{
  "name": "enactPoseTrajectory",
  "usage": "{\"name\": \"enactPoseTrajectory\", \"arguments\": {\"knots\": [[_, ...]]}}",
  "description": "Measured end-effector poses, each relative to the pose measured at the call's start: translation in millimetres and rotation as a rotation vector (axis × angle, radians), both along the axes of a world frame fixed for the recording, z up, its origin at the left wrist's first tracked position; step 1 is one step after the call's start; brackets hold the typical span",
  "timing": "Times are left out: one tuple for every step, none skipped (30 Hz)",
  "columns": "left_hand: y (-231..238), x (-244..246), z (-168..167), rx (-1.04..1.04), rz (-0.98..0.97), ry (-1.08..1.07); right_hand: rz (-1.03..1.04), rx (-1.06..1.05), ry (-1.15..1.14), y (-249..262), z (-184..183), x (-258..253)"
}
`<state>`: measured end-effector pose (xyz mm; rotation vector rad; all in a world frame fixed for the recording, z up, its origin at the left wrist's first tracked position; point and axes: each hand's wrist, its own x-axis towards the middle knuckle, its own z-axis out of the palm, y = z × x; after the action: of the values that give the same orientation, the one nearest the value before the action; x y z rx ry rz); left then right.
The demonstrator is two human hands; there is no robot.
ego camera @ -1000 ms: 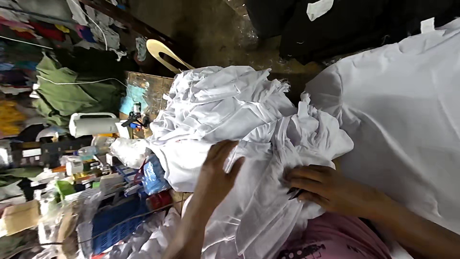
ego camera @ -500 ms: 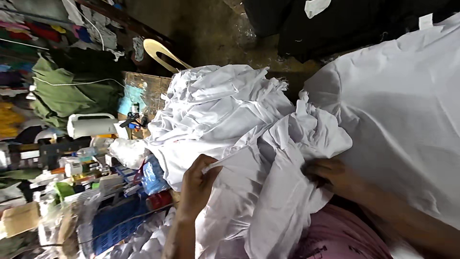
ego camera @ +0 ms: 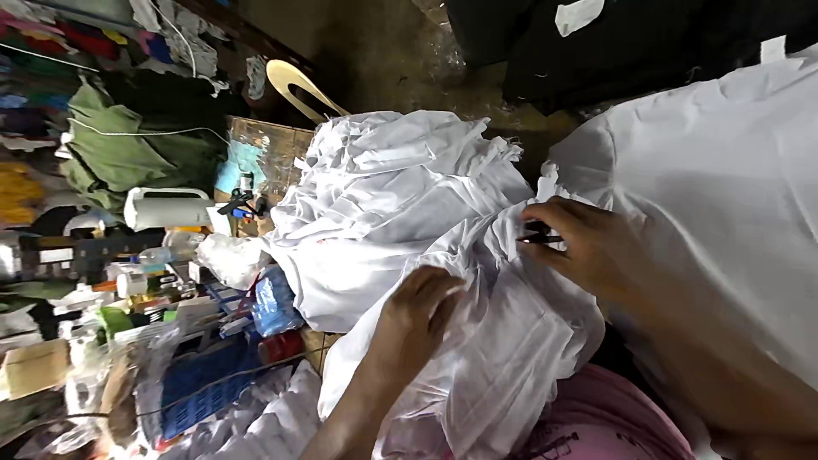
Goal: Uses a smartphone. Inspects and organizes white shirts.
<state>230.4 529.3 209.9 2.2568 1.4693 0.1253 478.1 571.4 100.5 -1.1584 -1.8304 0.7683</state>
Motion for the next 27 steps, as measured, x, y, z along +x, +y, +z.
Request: {"name": "enactPoseTrajectory", "arguments": {"knots": [[7,2,-6,0.032,0.014,0.002,0.032,-0.029,-0.007,3,3,-5],[12,5,-13,0.044,0.004,0.015,0.056,-0.054,-0.002,5,5,-9],[16,11,-21,0.052,-0.033,0.047,0.062,-0.067,0.015,7,7,-13],[18,17,-28,0.055,-0.082,0.104,0.065,-0.079,0.04,8,8,-16],[21,23,-35,0.03,-0.12,0.175,0.069,-0.093,0.058,8,10,-17],[22,28,-39,-0.024,-0.136,0.236,0.08,-0.119,0.069,8,11,-18],[23,30,-40,-0.077,-0.134,0.25,0.096,-0.151,0.07,8,12,-19],[23,29,-42,-0.067,-0.127,0.199,0.118,-0.179,0.065,7,11,-18],[21,25,-43,-0.036,-0.101,0.105,0.138,-0.193,0.056,5,9,-16],[20,20,-42,-0.027,-0.053,0.002,0.152,-0.187,0.043,2,7,-15],[19,15,-39,-0.023,-0.004,-0.072,0.162,-0.172,0.024,0,4,-13],[19,9,-37,-0.012,0.041,-0.121,0.164,-0.142,-0.005,-2,1,-12],[19,5,-35,-0.002,0.081,-0.157,0.16,-0.099,-0.035,-3,-2,-12],[19,2,-34,0.002,0.108,-0.192,0.152,-0.047,-0.064,-4,-3,-13],[18,0,-34,0.008,0.122,-0.218,0.148,0.002,-0.092,-4,-4,-15],[17,0,-34,0.021,0.127,-0.224,0.148,0.047,-0.116,-4,-4,-19],[17,0,-35,0.041,0.124,-0.219,0.157,0.082,-0.139,-4,-3,-23],[16,2,-36,0.062,0.119,-0.215,0.174,0.108,-0.16,-4,-1,-28],[16,3,-38,0.081,0.113,-0.215,0.194,0.126,-0.176,-4,0,-33],[15,5,-39,0.096,0.109,-0.22,0.212,0.14,-0.181,-3,1,-38],[14,6,-41,0.107,0.112,-0.228,0.227,0.153,-0.175,-3,0,-42],[14,7,-41,0.119,0.123,-0.233,0.239,0.162,-0.168,-1,-2,-44],[13,7,-40,0.13,0.146,-0.229,0.243,0.162,-0.157,0,-3,-44],[14,7,-39,0.143,0.185,-0.216,0.24,0.156,-0.152,0,-4,-43],[14,6,-38,0.151,0.229,-0.178,0.227,0.149,-0.148,1,-5,-40],[15,4,-38,0.141,0.265,-0.104,0.208,0.142,-0.142,3,-5,-36],[16,2,-40,0.1,0.282,-0.022,0.191,0.133,-0.141,5,-3,-33]]}}
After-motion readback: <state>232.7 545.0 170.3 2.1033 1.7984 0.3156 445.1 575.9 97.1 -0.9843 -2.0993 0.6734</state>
